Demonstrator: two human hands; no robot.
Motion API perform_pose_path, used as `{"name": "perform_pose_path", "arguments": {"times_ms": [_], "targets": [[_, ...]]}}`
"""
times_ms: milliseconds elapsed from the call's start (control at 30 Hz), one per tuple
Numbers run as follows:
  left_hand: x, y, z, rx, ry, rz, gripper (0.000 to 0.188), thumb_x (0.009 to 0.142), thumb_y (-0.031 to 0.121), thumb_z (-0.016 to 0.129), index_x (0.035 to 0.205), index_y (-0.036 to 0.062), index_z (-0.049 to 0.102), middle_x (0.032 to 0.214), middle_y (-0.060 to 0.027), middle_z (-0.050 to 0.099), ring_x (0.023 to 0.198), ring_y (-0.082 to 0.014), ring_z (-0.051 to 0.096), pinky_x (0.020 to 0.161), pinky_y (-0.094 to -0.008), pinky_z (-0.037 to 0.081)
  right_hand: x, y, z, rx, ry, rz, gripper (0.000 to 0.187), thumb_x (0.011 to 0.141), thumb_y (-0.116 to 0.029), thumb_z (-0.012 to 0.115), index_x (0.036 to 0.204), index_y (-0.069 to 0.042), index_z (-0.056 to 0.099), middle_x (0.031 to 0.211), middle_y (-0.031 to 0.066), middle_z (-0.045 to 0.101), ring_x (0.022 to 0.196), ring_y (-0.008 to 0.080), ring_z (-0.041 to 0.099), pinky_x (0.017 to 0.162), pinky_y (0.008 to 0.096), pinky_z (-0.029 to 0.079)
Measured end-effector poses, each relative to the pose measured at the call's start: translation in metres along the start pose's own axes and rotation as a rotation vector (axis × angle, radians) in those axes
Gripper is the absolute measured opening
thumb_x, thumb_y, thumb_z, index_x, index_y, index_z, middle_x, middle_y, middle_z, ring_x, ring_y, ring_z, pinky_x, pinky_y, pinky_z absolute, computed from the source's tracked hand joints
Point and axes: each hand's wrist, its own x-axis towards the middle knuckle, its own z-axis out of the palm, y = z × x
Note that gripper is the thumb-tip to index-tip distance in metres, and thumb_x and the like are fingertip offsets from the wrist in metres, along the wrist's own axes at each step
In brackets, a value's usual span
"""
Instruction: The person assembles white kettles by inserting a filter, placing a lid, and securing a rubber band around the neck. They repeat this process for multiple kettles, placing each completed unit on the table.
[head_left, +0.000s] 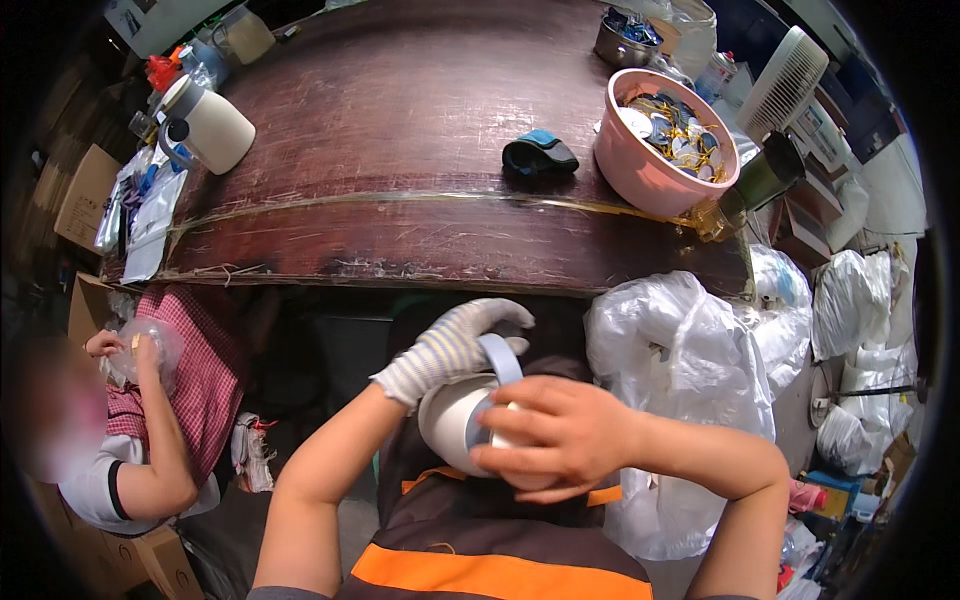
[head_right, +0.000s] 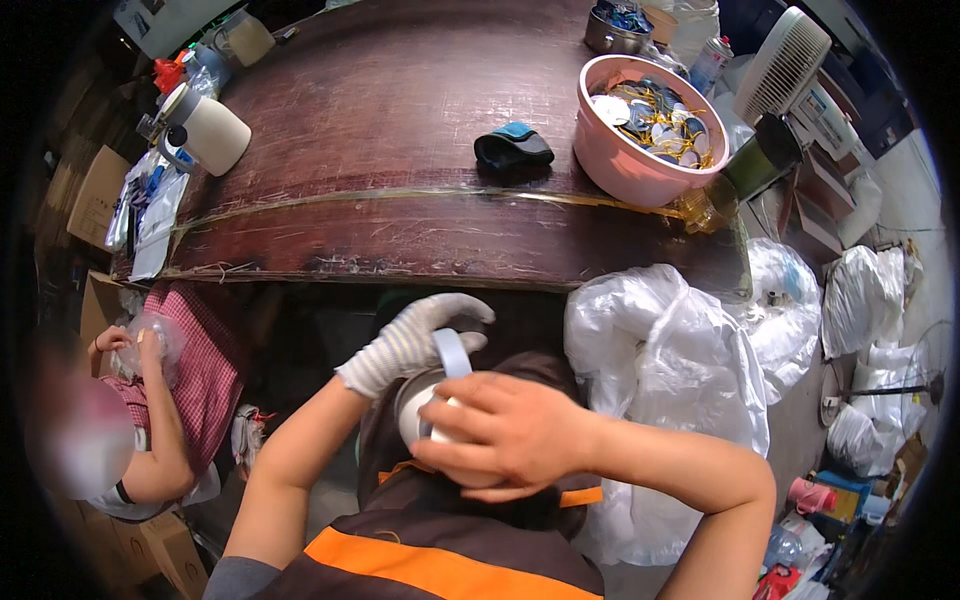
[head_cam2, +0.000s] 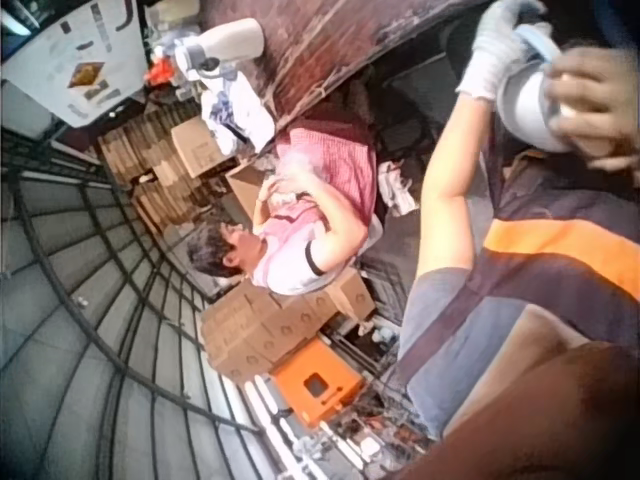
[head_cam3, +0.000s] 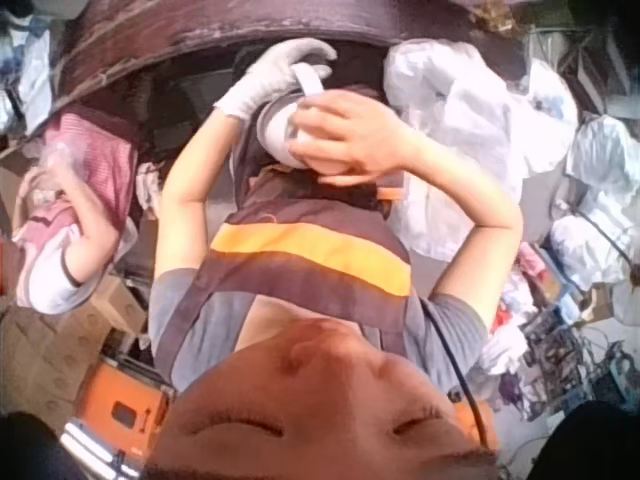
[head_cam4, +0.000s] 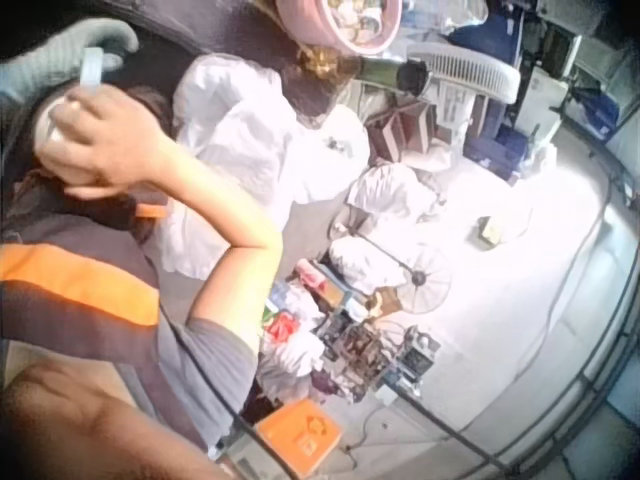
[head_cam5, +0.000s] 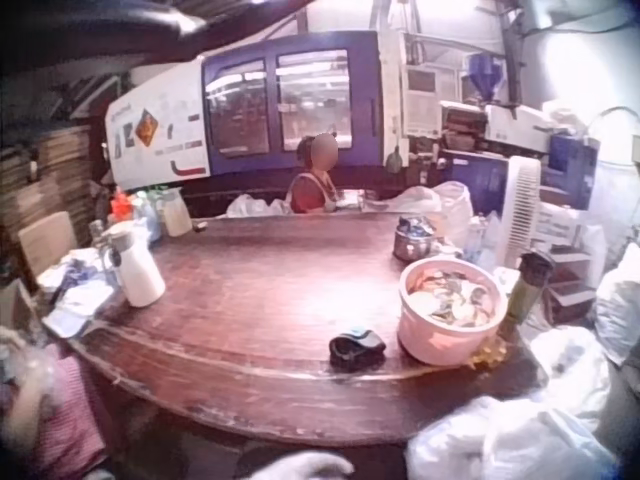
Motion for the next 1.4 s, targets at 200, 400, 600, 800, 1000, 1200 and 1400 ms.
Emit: {"name": "perform_pose_path", "arguments": {"times_ms": [200,400,600,800,1000,1200,1400], "targets": [[0.004,-0.012,0.019,-0.198,0.177,-0.260,0.014,0.088,0.008,0.067,0.102,0.0039,0.067,0.087,0.0001,0.064,0.084,-0.0092,0.058,0.076,-0.0257,0.050,-0.018,0.022,0.006,0.051,0.108,0.072,0.055,0.077,-0.042,0.068,0.122,-0.012,0.058,0.114,0.0140,0.057,0.107,0.0340,0.056,0.091,0.0417,0.048],[-0.069,0.040,0.055,0.406,0.090,0.048,0.047,0.085,0.021,0.070,0.125,0.0007,0.056,0.103,-0.0096,0.066,0.096,-0.0168,0.062,0.090,-0.0314,0.048,-0.060,0.064,0.019,0.177,0.275,1.036,0.048,0.092,-0.038,0.051,0.127,-0.005,0.054,0.123,0.0197,0.057,0.115,0.0382,0.052,0.100,0.0432,0.040],[-0.037,0.006,-0.003,-0.274,0.123,-0.101,0.045,0.075,0.015,0.079,0.115,0.0030,0.063,0.102,-0.0019,0.066,0.093,-0.0104,0.061,0.085,-0.0272,0.051,-0.037,0.020,0.008,-0.006,0.092,0.570,0.059,0.089,-0.055,0.053,0.129,-0.012,0.054,0.137,0.0206,0.046,0.125,0.0441,0.043,0.105,0.0538,0.032],[-0.026,-0.018,-0.015,-0.196,0.048,-0.149,0.026,0.078,0.014,0.075,0.101,0.0031,0.069,0.092,-0.0032,0.069,0.084,-0.0090,0.063,0.078,-0.0256,0.052,-0.023,0.023,0.005,-0.018,0.111,0.146,0.059,0.081,-0.054,0.062,0.120,-0.010,0.058,0.120,0.0103,0.057,0.113,0.0276,0.054,0.094,0.0467,0.039],[-0.055,0.056,0.027,-0.573,-0.620,-0.642,0.026,0.090,0.026,0.067,0.105,0.0047,0.065,0.075,-0.0018,0.061,0.062,-0.0103,0.057,0.053,-0.0234,0.046,-0.032,0.058,0.002,0.192,0.242,0.603,0.065,0.082,-0.044,0.063,0.132,-0.005,0.051,0.116,0.0180,0.060,0.107,0.0349,0.058,0.093,0.0423,0.044],[-0.060,0.089,0.038,-0.677,-0.146,-0.549,0.026,0.084,0.022,0.069,0.100,0.0020,0.066,0.068,-0.0010,0.053,0.051,-0.0080,0.040,0.048,-0.0210,0.029,-0.021,0.095,-0.039,0.042,0.231,0.438,0.054,0.084,-0.045,0.063,0.120,-0.005,0.062,0.115,0.0173,0.063,0.110,0.0337,0.059,0.095,0.0429,0.044],[-0.054,0.060,0.029,-0.905,-0.035,-0.471,0.030,0.088,0.024,0.066,0.108,0.0031,0.060,0.061,0.0004,0.045,0.050,-0.0115,0.044,0.051,-0.0266,0.039,-0.032,0.204,-0.152,-0.509,0.602,0.968,0.040,0.087,-0.037,0.063,0.109,-0.004,0.067,0.110,0.0156,0.067,0.105,0.0310,0.063,0.093,0.0425,0.047]]}}
